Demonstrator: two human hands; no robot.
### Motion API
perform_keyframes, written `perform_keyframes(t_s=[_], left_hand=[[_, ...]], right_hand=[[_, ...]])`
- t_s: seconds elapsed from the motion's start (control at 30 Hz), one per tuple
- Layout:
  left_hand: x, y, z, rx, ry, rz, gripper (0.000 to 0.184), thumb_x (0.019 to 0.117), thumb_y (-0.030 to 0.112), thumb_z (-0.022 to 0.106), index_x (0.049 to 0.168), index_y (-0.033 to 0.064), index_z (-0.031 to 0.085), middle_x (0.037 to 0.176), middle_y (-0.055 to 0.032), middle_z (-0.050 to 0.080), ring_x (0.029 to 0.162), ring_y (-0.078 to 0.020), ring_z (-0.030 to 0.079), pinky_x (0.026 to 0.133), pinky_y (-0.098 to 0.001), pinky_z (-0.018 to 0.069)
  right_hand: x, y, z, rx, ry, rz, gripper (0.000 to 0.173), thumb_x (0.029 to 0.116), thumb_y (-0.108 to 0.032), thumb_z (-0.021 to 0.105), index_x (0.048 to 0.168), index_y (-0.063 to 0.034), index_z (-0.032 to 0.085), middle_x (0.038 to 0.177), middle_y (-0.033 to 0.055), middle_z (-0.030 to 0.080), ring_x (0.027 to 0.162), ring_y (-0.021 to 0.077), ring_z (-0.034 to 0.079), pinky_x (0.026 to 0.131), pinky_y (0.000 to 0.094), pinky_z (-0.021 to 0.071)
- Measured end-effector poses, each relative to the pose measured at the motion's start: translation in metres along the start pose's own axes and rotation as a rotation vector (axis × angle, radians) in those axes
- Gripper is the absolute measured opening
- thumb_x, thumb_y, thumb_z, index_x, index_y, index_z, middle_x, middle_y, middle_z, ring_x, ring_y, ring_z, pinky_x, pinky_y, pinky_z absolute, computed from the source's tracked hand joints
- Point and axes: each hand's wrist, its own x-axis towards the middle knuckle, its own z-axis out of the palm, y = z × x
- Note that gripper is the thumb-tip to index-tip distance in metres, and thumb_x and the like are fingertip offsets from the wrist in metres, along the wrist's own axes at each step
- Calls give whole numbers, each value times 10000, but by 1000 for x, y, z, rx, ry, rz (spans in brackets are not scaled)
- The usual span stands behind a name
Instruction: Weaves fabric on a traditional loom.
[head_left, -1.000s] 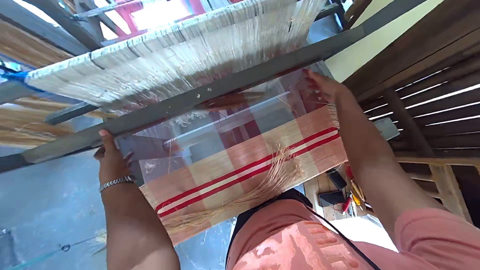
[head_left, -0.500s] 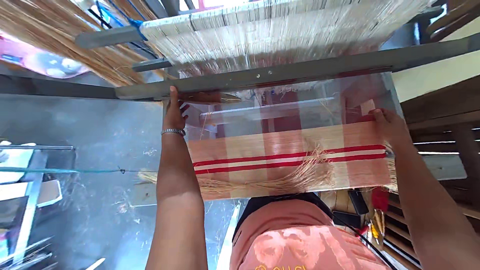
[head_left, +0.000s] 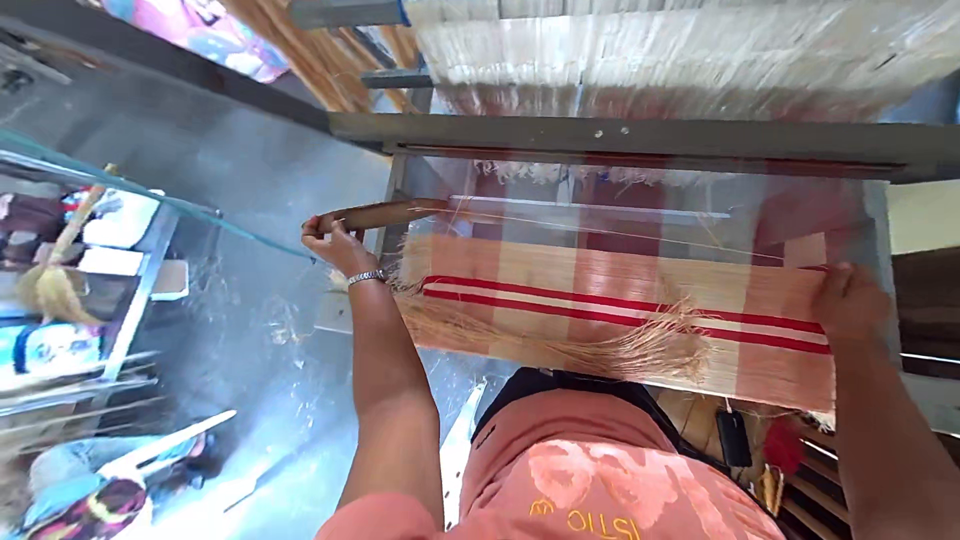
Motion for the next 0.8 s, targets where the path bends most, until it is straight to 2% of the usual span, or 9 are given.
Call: perform_keyframes(t_s=[0.1, 0.23, 0.33, 0.4, 0.47, 0.57, 0.67, 0.7, 0.8], left_hand=[[0, 14, -23, 30, 13, 41, 531, 1002, 25, 518, 1494, 26, 319, 1406, -207, 448, 1142, -275, 619, 851, -437, 603], [-8, 18, -45, 164, 42, 219, 512, 1003, 45, 515, 1479, -21, 340, 1437, -206, 448, 1194, -234, 590, 904, -389, 582], [-21, 24, -45, 340, 116, 368, 448, 1007, 49, 514, 1428, -59, 410, 1411, -219, 485, 1178, -195, 577, 929, -275, 522], [-33, 27, -39, 469, 133, 503, 400, 1009, 69, 507, 1383, -64, 467, 1382, -237, 498, 1211, -226, 541, 966, -249, 469], [-49, 26, -29, 587, 28, 647, 356, 1027, 100, 488, 1346, -57, 513, 1404, -273, 487, 1290, -306, 517, 1036, -295, 461], [-71, 8, -9, 854, -446, 746, 389, 1060, 153, 458, 1407, -22, 478, 1554, -298, 352, 1398, -417, 451, 1117, -482, 446], [-79, -9, 10, 991, -748, 773, 397, 1021, 131, 550, 1404, 30, 517, 1564, -253, 374, 1349, -441, 503, 1038, -601, 485], [-73, -7, 10, 990, -764, 745, 403, 1027, 149, 540, 1408, 21, 520, 1550, -256, 401, 1362, -437, 491, 1070, -599, 460], [-39, 23, -13, 827, -601, 664, 426, 1078, 191, 416, 1417, -55, 490, 1499, -265, 465, 1411, -375, 447, 1183, -484, 354]], right_hand=[[-4, -6, -1, -20, 12, 7, 617, 1132, -373, 210, 1377, 85, 543, 1314, 360, 601, 1279, 502, 568, 1083, 636, 405], [-4, -4, 2, -33, 40, -3, 605, 1132, -358, 214, 1345, 89, 562, 1298, 347, 614, 1269, 475, 584, 1086, 605, 416], [-4, -2, 0, -34, 46, -16, 604, 1131, -363, 223, 1336, 90, 566, 1272, 349, 625, 1250, 478, 595, 1072, 614, 423], [-8, -6, -3, -54, 35, -9, 612, 1130, -367, 213, 1336, 91, 562, 1265, 350, 629, 1243, 487, 598, 1058, 622, 432], [-16, -20, -8, -72, -4, 42, 605, 1133, -358, 201, 1377, 87, 531, 1291, 359, 613, 1258, 502, 585, 1054, 633, 432], [-21, -32, -10, -35, -54, 160, 536, 1137, -316, 244, 1446, 71, 446, 1309, 386, 578, 1242, 551, 570, 1014, 691, 445], [-7, -8, -1, -18, -43, 150, 525, 1133, -338, 279, 1423, 38, 503, 1259, 357, 623, 1187, 541, 609, 978, 704, 476], [-2, -1, 0, -13, -45, 122, 528, 1132, -346, 273, 1398, 29, 532, 1233, 343, 640, 1167, 528, 625, 967, 696, 485], [10, 24, -5, 16, -40, -6, 541, 1132, -379, 262, 1293, 21, 588, 1129, 299, 680, 1093, 482, 669, 933, 665, 510]])
